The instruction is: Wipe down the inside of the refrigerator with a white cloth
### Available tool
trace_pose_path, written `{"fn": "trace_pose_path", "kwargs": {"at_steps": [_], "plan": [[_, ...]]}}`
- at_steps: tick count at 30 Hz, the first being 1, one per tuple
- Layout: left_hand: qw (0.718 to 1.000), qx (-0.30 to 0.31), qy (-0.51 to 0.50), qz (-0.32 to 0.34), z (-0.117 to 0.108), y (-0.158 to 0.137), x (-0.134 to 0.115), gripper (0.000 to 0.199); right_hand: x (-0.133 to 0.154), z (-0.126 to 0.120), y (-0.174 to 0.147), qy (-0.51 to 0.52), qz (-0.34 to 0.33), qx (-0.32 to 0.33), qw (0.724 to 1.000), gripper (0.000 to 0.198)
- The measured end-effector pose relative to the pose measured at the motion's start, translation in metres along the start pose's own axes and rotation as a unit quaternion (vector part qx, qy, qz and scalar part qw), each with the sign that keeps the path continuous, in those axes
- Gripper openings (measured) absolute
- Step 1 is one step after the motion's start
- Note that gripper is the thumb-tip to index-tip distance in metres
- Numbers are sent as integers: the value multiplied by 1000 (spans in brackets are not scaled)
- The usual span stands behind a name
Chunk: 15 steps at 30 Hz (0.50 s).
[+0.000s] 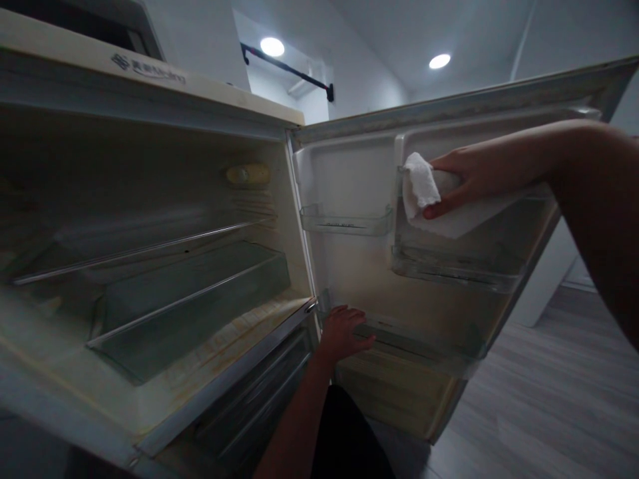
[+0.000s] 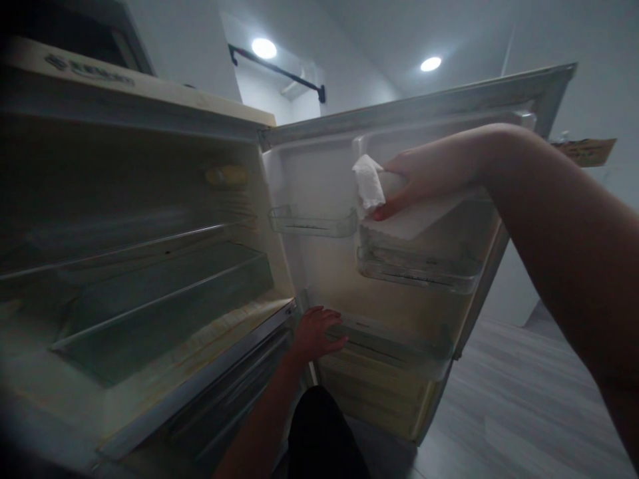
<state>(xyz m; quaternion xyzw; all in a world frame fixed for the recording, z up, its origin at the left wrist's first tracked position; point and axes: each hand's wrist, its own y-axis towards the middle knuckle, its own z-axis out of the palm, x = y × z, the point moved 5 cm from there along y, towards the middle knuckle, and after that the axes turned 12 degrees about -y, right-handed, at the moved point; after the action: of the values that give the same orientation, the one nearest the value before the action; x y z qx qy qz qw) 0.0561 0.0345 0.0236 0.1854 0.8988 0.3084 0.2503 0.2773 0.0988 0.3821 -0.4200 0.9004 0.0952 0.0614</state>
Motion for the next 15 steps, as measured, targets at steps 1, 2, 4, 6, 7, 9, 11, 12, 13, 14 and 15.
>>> {"fn": "trace_pose_path", "kwargs": {"at_steps": [1, 2, 4, 6, 7, 9, 11, 12, 13, 14, 15], "plan": [[1000, -1, -1, -2, 0, 0, 0, 38, 1, 0, 0, 6, -11, 0, 1000, 71], [1000, -2, -2, -3, 0, 0, 0, 38, 2, 1, 0, 10, -19, 1, 1000, 70], [1000, -4, -7, -3, 0, 0, 0, 38, 1, 1, 1, 14, -17, -1, 1000, 70], [1000, -5, -10, -3, 0, 0, 0, 38, 0, 1, 1, 16, -5, 0, 1000, 71], [1000, -4, -11, -4, 0, 0, 0, 38, -1, 1, 1, 18, 0, 4, 1000, 71], [1000, 1, -12, -7, 0, 0, 0, 38, -2, 2, 1, 24, 7, 12, 1000, 71], [1000, 9, -10, -10, 0, 0, -1, 38, -1, 1, 1, 26, 10, 13, 1000, 71], [1000, 12, -9, -12, 0, 0, -1, 37, -1, 1, 1, 27, 11, 14, 999, 70], [1000, 13, -7, -12, 0, 1, -1, 37, 0, 1, 1, 27, 12, 18, 999, 68], [1000, 13, -4, -12, 0, 1, -1, 37, 1, 2, 2, 29, 14, 21, 999, 66], [1000, 12, 0, -11, 1, 1, -1, 37, 1, 1, 3, 37, 23, 17, 999, 63]]}}
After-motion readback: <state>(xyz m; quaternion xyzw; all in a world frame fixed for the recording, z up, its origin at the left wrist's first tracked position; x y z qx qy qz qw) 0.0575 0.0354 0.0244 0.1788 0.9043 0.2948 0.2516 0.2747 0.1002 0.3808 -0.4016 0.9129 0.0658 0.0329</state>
